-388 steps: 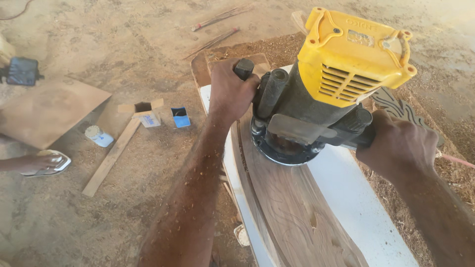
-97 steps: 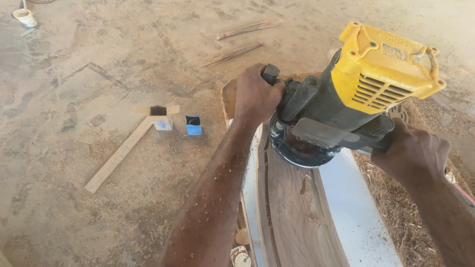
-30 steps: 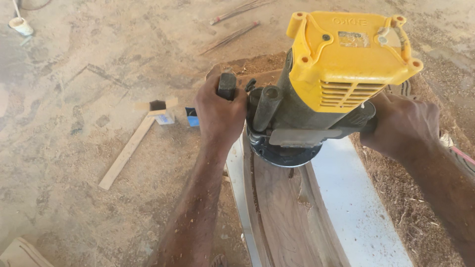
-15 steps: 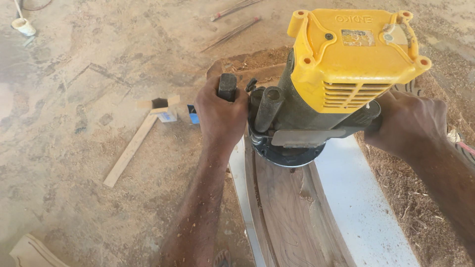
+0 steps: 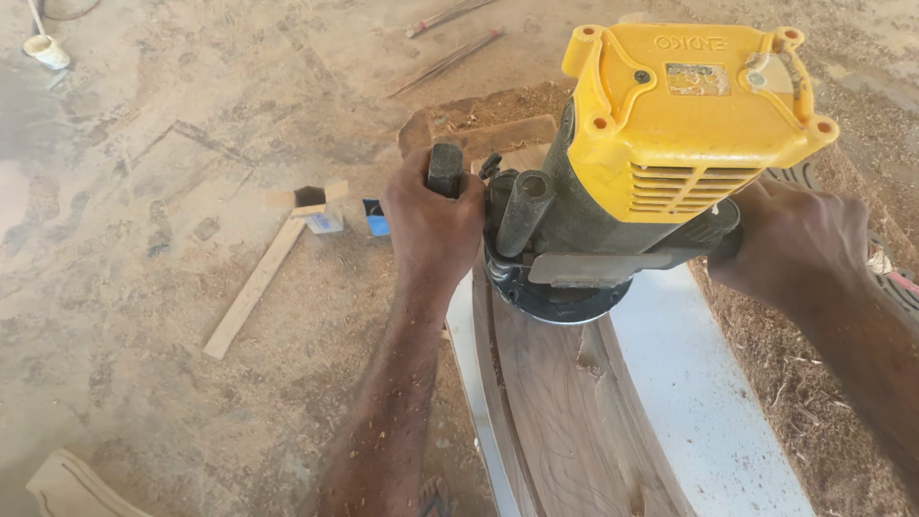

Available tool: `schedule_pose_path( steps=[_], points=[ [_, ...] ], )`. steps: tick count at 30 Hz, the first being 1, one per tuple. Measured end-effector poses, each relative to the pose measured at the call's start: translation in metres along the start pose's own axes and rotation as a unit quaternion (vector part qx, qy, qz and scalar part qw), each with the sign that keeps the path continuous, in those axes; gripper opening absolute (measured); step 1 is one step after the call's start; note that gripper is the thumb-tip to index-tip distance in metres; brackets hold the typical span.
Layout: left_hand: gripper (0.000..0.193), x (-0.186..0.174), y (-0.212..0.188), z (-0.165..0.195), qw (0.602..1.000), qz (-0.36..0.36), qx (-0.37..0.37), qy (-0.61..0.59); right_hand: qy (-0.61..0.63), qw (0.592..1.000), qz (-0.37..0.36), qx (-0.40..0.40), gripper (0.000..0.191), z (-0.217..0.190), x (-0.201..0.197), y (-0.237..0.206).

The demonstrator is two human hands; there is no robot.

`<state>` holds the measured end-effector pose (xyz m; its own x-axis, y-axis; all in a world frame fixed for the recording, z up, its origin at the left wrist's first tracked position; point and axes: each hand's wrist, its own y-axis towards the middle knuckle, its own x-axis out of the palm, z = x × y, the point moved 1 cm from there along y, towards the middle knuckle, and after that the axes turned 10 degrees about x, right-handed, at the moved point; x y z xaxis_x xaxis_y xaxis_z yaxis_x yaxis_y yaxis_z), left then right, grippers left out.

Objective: The person uses a yellow plunge router to carve a decorative profile along the edges of a wooden panel. They guide the tool steadily along the perimeter, removing material and producing wood shavings. The panel remains on a workbench throughout the clip.

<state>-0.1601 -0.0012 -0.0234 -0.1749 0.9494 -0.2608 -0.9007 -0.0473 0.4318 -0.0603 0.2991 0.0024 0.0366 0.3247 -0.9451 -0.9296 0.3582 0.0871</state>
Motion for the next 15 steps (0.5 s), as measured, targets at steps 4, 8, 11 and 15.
schedule_pose_path(
  steps=[4, 8, 11, 15],
  points=[
    [0.010, 0.001, 0.003, 0.000, 1.000, 0.004, 0.017, 0.010, 0.028, 0.999, 0.040, -0.016, 0.028, 0.002, 0.003, -0.003],
    [0.010, 0.001, 0.004, 0.002, 1.000, 0.005, 0.004, -0.003, 0.025, 0.998, 0.048, -0.013, 0.029, 0.005, 0.010, -0.005],
    [0.011, 0.002, 0.006, 0.001, 1.000, 0.004, 0.025, 0.004, -0.028, 0.999, 0.017, 0.011, 0.030, 0.007, 0.013, -0.006],
    [0.010, 0.006, 0.009, -0.001, 1.000, 0.001, 0.025, -0.010, 0.028, 0.998, 0.051, -0.006, 0.023, 0.007, 0.012, -0.008]
  ],
)
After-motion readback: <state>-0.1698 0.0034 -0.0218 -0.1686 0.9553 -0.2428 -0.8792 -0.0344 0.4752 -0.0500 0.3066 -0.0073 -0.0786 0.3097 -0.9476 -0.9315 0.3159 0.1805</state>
